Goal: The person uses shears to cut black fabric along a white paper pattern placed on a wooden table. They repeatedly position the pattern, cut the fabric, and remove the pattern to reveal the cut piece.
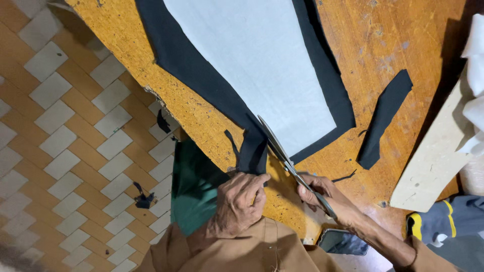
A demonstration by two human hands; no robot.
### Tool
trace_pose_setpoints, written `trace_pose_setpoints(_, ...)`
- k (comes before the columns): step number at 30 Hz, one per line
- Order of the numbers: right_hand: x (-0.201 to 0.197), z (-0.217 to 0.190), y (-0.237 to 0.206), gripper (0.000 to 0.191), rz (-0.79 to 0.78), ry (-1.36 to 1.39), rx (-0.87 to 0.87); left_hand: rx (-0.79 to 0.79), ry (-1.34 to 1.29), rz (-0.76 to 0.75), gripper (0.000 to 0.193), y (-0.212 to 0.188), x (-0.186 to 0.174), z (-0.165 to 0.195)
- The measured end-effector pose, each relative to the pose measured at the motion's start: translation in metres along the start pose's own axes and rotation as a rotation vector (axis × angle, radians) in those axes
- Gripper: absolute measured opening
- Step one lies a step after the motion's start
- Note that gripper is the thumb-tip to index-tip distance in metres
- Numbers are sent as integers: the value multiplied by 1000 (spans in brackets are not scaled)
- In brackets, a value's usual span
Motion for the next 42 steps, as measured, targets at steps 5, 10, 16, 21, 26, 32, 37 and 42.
trace_pose_setpoints(5, 8, -21, 9, 63, -3, 56, 11, -28, -26, -59, 28, 5, -10, -1)
trace_pose_setpoints(10, 4, -28, 13, 57, 18, 33, 4, -58, -37, -79, 24, 8, -16, -7)
trace_pose_setpoints(16, 2, -35, 14, 52, 45, 5, 68, -131, -18, -247, 18, 6, -17, -22)
trace_pose_setpoints(21, 4, -53, 13, 60, -68, 62, -28, -163, -21, -335, 15, 4, -18, -29)
trace_pose_setpoints(26, 14, -68, 27, 57, 0, 83, 51, -146, -46, -317, 15, 9, -23, -29)
trace_pose_setpoints(32, 14, -72, 44, 56, -8, 158, 47, -179, -83, -299, 12, 21, -34, -26)
trace_pose_setpoints(37, 13, -78, 50, 48, 61, 62, 59, -236, -81, -397, 7, 30, -41, -24)
trace_pose_setpoints(42, 9, -95, 49, 53, -13, 80, 90, -217, -101, -403, 7, 34, -45, -27)
Point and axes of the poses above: each hand's wrist, its own y-axis towards the middle knuckle, its own x-axis out of the palm, z = x × y, the point moved 1 cm from there along y, towards the middle knuckle, and after that the axes turned 10 degrees about z, right-handed, at the moved point
